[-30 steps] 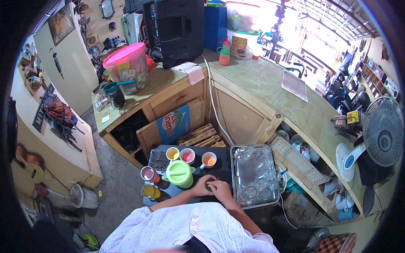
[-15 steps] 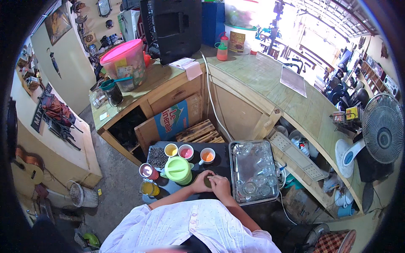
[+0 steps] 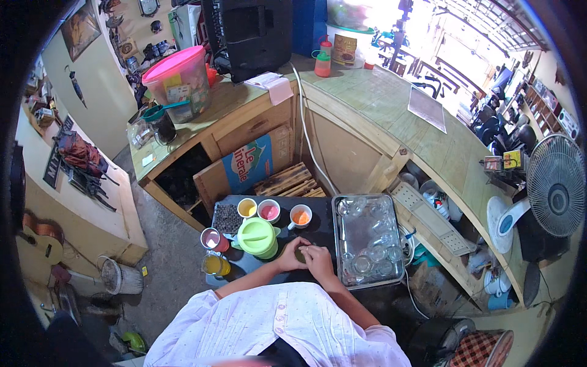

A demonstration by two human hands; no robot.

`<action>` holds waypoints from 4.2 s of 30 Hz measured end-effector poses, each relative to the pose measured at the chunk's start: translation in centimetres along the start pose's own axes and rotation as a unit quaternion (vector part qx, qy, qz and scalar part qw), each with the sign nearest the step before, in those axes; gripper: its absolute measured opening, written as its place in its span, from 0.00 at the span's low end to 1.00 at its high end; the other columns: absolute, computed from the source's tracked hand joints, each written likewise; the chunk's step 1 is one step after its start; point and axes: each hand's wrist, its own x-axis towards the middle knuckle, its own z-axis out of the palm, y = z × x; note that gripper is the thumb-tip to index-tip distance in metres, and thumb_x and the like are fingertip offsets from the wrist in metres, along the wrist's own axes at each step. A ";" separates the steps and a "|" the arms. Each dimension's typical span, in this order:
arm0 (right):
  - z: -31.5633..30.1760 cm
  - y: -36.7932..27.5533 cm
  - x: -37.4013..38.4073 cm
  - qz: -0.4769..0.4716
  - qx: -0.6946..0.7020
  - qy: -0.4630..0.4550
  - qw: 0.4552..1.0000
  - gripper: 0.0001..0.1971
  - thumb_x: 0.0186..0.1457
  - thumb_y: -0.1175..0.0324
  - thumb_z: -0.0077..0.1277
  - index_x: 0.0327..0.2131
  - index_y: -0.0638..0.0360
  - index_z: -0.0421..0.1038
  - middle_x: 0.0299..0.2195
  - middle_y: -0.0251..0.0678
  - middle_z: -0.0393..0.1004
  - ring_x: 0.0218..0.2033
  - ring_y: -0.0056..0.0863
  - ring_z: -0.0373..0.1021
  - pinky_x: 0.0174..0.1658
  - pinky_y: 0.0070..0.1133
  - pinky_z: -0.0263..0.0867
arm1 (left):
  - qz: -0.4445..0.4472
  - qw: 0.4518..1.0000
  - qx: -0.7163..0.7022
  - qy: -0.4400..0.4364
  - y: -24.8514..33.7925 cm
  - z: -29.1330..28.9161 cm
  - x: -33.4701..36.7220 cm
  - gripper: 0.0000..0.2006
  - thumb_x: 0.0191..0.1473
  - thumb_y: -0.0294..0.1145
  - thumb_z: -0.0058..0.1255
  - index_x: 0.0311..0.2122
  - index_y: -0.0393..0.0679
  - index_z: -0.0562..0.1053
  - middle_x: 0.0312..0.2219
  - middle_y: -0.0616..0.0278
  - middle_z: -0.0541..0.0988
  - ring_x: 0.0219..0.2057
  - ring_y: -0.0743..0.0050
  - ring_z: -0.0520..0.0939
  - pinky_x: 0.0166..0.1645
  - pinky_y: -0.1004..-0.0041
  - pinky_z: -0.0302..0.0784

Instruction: Preparing a beverage by mixing powders and liquids in a cup.

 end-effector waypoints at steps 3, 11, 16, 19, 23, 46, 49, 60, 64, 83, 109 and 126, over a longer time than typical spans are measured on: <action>-0.7 -0.2 0.6 0.017 0.008 0.006 1.000 0.07 0.52 0.69 0.54 0.33 0.59 0.80 0.31 0.42 0.79 0.32 0.41 0.75 0.37 0.31 0.69 | -0.004 1.000 0.001 0.001 0.1 0.1 -0.1 0.34 0.29 0.36 0.74 0.43 0.40 0.68 0.41 0.59 0.75 0.45 0.72 0.76 0.51 0.69 0.72; -0.5 0.1 0.6 0.036 0.032 0.003 0.999 0.07 0.51 0.69 0.55 0.33 0.59 0.80 0.32 0.43 0.79 0.34 0.41 0.75 0.39 0.31 0.69 | 0.073 0.991 0.092 0.061 0.4 0.0 0.2 0.32 0.24 0.35 0.73 0.41 0.41 0.72 0.39 0.56 0.73 0.44 0.60 0.75 0.50 0.65 0.71; -0.2 -0.1 0.7 0.014 0.057 0.009 0.998 0.08 0.51 0.68 0.55 0.33 0.59 0.80 0.32 0.43 0.79 0.34 0.40 0.75 0.41 0.32 0.68 | 0.060 0.990 0.106 0.073 0.5 0.2 -0.1 0.31 0.24 0.35 0.73 0.40 0.41 0.74 0.38 0.56 0.73 0.47 0.58 0.73 0.52 0.63 0.70; -0.8 -0.4 0.6 0.033 -0.016 -0.001 0.999 0.08 0.51 0.68 0.55 0.33 0.59 0.80 0.31 0.44 0.79 0.33 0.41 0.76 0.40 0.32 0.69 | 0.054 0.990 0.111 0.072 0.6 0.4 -0.2 0.32 0.24 0.35 0.73 0.41 0.42 0.74 0.39 0.56 0.74 0.46 0.58 0.74 0.52 0.64 0.70; -0.1 0.3 0.4 0.004 0.045 0.010 0.999 0.07 0.51 0.69 0.56 0.33 0.57 0.80 0.31 0.41 0.79 0.33 0.40 0.75 0.38 0.31 0.70 | 0.026 0.997 0.046 0.050 0.6 0.4 -0.4 0.33 0.25 0.33 0.72 0.43 0.42 0.73 0.40 0.57 0.76 0.45 0.62 0.77 0.52 0.65 0.71; -0.2 -0.3 0.7 -0.050 0.051 0.049 0.996 0.05 0.51 0.70 0.55 0.31 0.59 0.79 0.30 0.41 0.79 0.32 0.40 0.74 0.39 0.32 0.67 | -0.007 0.999 -0.002 0.036 0.8 0.3 -0.3 0.33 0.28 0.33 0.72 0.45 0.41 0.70 0.40 0.58 0.78 0.42 0.71 0.78 0.50 0.69 0.73; -0.8 -0.4 0.7 -0.036 -0.016 -0.003 0.999 0.05 0.50 0.70 0.56 0.30 0.59 0.79 0.31 0.41 0.79 0.33 0.39 0.75 0.39 0.31 0.67 | -0.007 0.999 0.023 0.028 0.4 0.3 -0.4 0.32 0.29 0.33 0.72 0.45 0.41 0.70 0.40 0.58 0.78 0.42 0.71 0.78 0.50 0.69 0.73; -0.1 -0.2 0.4 -0.017 0.048 -0.004 0.999 0.06 0.51 0.69 0.55 0.31 0.59 0.79 0.30 0.40 0.79 0.34 0.37 0.75 0.40 0.31 0.66 | -0.001 0.999 -0.038 0.024 0.7 0.6 -0.4 0.32 0.30 0.33 0.72 0.45 0.41 0.70 0.40 0.60 0.78 0.42 0.74 0.78 0.49 0.69 0.73; -0.6 -0.3 0.7 -0.033 0.009 0.028 0.999 0.07 0.51 0.69 0.54 0.31 0.58 0.79 0.29 0.42 0.79 0.33 0.39 0.75 0.39 0.32 0.66 | -0.014 1.000 0.012 0.019 0.6 0.3 -0.4 0.33 0.29 0.33 0.72 0.45 0.41 0.70 0.41 0.60 0.78 0.43 0.73 0.78 0.50 0.69 0.73; -0.1 -0.3 -0.1 0.019 0.009 0.022 1.000 0.08 0.52 0.68 0.54 0.32 0.59 0.80 0.30 0.42 0.79 0.30 0.41 0.76 0.36 0.32 0.70 | -0.025 1.000 -0.012 0.009 0.6 0.5 -0.6 0.32 0.30 0.33 0.72 0.44 0.42 0.70 0.40 0.61 0.77 0.43 0.73 0.76 0.51 0.69 0.72; -0.5 -0.3 0.8 0.022 0.017 0.011 1.000 0.07 0.52 0.69 0.55 0.32 0.62 0.79 0.29 0.46 0.78 0.29 0.42 0.76 0.34 0.31 0.71 | -0.006 1.000 -0.006 0.025 1.0 0.4 -0.4 0.31 0.28 0.32 0.72 0.42 0.43 0.70 0.37 0.61 0.77 0.41 0.72 0.77 0.48 0.69 0.73; -0.1 -1.2 0.9 -0.016 0.045 0.098 0.994 0.07 0.52 0.70 0.54 0.32 0.62 0.79 0.30 0.45 0.78 0.31 0.44 0.75 0.37 0.31 0.71 | 0.012 0.999 -0.009 0.043 -0.2 0.5 -0.5 0.32 0.29 0.34 0.73 0.43 0.42 0.70 0.39 0.59 0.77 0.42 0.71 0.77 0.49 0.68 0.73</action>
